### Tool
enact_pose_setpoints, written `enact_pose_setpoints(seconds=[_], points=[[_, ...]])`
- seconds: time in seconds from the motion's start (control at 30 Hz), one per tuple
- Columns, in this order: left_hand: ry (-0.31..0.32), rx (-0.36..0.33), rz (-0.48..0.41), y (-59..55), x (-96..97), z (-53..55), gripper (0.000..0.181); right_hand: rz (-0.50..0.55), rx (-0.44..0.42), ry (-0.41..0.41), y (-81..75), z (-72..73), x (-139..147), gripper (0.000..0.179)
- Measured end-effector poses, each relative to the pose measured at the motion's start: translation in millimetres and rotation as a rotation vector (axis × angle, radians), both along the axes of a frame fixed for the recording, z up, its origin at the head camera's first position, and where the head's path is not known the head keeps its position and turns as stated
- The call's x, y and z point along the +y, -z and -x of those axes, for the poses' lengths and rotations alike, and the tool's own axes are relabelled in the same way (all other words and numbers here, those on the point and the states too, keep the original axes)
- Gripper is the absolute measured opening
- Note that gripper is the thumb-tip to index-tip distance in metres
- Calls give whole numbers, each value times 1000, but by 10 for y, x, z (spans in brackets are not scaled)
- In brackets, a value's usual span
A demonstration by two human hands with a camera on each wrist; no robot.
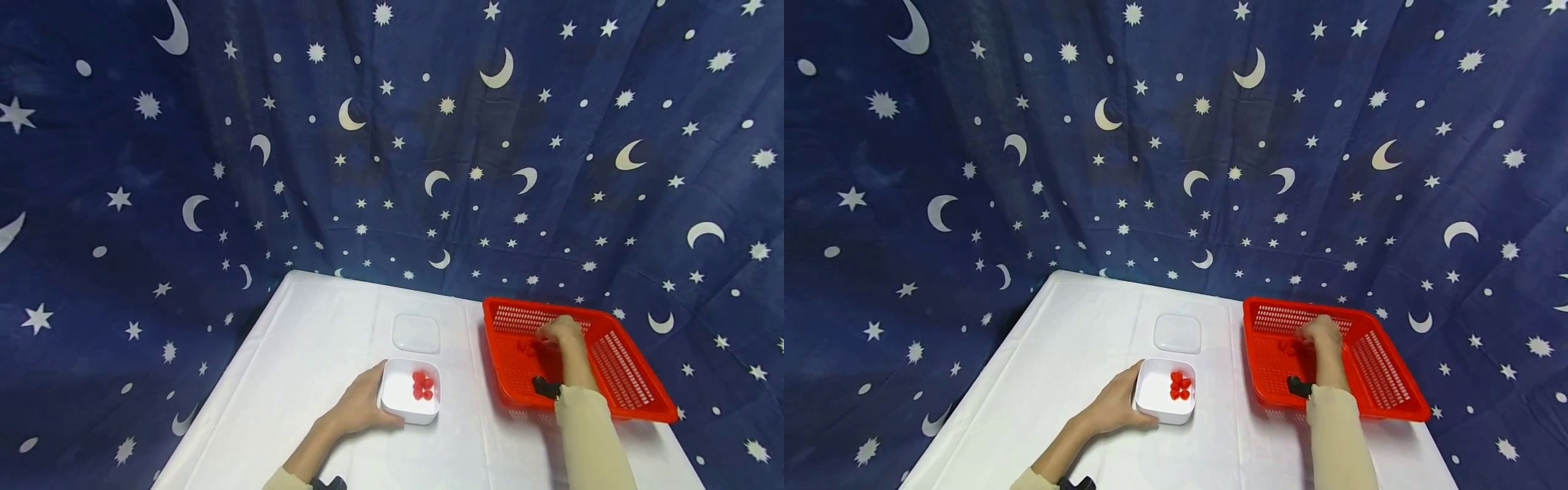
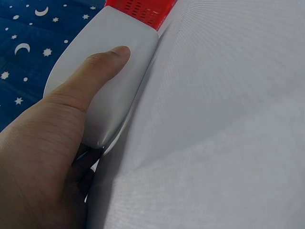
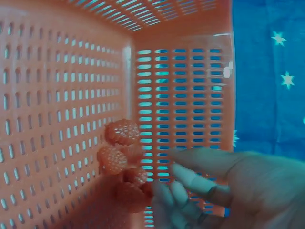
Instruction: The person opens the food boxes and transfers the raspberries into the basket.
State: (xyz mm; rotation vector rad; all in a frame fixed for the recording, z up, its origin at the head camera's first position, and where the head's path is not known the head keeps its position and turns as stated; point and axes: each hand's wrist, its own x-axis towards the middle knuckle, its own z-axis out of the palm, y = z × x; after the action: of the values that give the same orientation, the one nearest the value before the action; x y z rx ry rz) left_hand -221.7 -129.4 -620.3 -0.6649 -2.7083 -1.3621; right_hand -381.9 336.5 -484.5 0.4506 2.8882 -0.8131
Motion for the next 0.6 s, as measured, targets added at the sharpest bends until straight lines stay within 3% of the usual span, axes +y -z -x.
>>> enact_pose_setpoints(seconds=[0.3, 0.6], points=[[-10, -21, -1, -14, 10, -15, 122, 54, 84, -22, -370, -131, -79, 34], [-20, -46, 7, 2, 18, -6, 125, 24, 192, -16, -752, -255, -206, 38]])
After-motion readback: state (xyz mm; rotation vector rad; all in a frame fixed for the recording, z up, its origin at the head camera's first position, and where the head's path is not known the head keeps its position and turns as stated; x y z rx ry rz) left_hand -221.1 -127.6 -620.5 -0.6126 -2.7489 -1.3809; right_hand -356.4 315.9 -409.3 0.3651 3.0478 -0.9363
